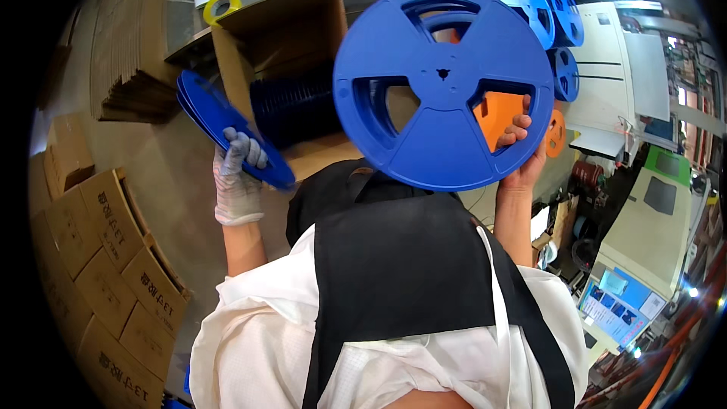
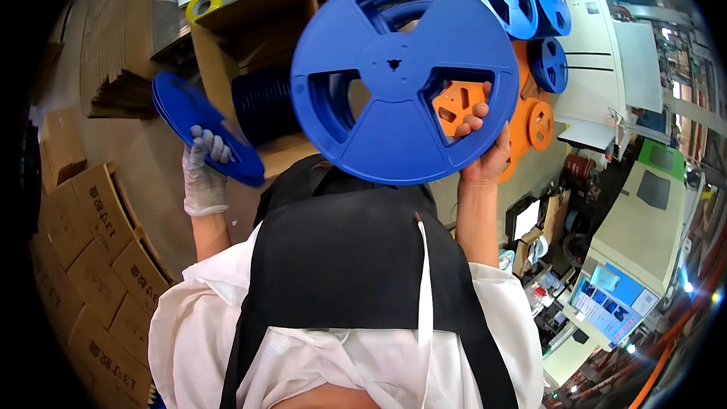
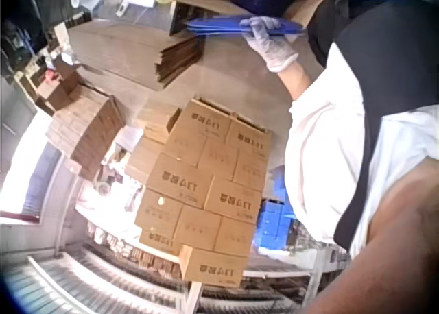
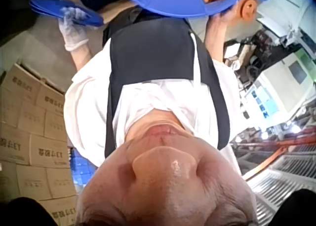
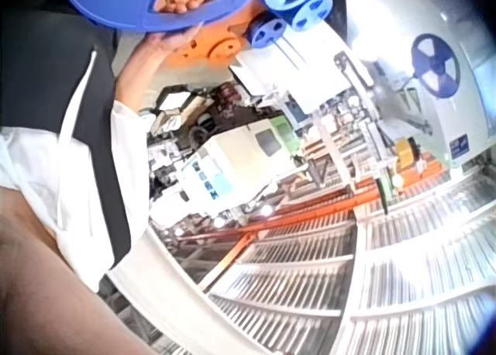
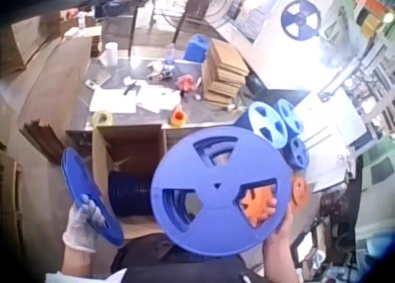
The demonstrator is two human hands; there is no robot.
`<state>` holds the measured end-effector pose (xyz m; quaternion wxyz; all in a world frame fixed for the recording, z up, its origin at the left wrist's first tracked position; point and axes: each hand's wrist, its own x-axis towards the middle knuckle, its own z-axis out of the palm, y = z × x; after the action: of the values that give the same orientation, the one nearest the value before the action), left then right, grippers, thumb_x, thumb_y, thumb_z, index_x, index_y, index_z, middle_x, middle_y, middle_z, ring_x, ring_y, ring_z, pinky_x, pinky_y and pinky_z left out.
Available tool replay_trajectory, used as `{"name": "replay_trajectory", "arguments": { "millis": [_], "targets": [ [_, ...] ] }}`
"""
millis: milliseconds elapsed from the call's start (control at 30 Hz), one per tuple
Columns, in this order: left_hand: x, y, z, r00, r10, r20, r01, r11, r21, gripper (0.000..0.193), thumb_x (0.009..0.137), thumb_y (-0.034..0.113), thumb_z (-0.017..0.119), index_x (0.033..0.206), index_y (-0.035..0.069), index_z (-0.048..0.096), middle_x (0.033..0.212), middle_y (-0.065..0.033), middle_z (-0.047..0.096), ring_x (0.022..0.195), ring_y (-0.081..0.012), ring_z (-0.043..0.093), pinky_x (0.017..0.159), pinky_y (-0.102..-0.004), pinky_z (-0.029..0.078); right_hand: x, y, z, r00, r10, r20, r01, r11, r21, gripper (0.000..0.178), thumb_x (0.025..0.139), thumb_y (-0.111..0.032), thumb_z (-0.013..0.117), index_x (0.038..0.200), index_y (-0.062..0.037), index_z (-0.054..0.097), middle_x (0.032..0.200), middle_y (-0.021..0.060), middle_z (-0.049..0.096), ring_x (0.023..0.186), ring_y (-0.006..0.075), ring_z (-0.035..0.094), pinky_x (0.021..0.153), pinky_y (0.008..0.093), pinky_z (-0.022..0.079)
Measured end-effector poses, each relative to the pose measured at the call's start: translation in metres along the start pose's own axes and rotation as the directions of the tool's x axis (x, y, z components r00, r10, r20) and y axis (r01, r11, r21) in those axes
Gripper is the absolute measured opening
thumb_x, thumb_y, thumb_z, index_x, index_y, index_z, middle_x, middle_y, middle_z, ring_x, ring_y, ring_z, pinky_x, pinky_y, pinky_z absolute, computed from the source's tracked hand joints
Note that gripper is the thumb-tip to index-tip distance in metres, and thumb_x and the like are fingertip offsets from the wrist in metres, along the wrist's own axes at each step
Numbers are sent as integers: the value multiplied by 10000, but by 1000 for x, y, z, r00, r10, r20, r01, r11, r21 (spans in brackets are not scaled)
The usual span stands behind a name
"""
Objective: The person picks up stacks of blue plastic spools from a conveyor and a table, then places them one by one into a cardboard box. The person continues filling the box with spools until it is full.
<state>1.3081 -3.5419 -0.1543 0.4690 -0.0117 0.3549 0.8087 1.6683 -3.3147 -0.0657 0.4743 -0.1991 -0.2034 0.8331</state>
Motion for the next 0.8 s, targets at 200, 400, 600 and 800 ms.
{"name": "replay_trajectory", "arguments": {
  "millis": [200, 400, 600, 800],
  "targets": [
    [-10, -31, -7, 986, 137, -98, -66, 849, 524, 378, 746, -92, 554, 1078, 87, 527, 879, -36, 599, 805, -137, 596, 786, -301, 489, 3, 6, 7, 993, 88, 84, -109, 951, 290, 504, 971, -251, 453, 1383, 13, 332, 977, 88, 576, 815, 167, 601, 753, 326, 529],
    [-19, -51, 26, 917, 348, 196, -389, 665, 637, 572, 722, -144, 521, 1251, 70, 481, 1280, -96, 527, 1223, -227, 493, 1039, -348, 365, 12, 7, 3, 978, 181, 100, -206, 909, 363, 514, 971, -269, 437, 1385, 10, 319, 1046, 102, 568, 875, 192, 604, 783, 351, 529],
    [-18, -52, 43, 783, 98, 614, -621, 156, 768, 675, 643, -75, 653, 1284, 56, 485, 1340, -152, 488, 1258, -312, 455, 1005, -393, 401, 28, 14, 17, 950, 307, 54, -305, 884, 353, 509, 977, -299, 423, 1349, 41, 353, 1097, 138, 591, 931, 229, 621, 830, 372, 538],
    [-21, -46, 51, 680, -77, 729, -707, 197, 679, 583, 545, -10, 695, 1118, 19, 588, 1121, -194, 602, 1094, -381, 556, 961, -407, 434, 52, 25, 37, 940, 340, -13, -333, 929, 161, 538, 994, -361, 347, 1302, 79, 393, 1195, 209, 573, 1055, 321, 605, 874, 442, 531]
  ]
}}
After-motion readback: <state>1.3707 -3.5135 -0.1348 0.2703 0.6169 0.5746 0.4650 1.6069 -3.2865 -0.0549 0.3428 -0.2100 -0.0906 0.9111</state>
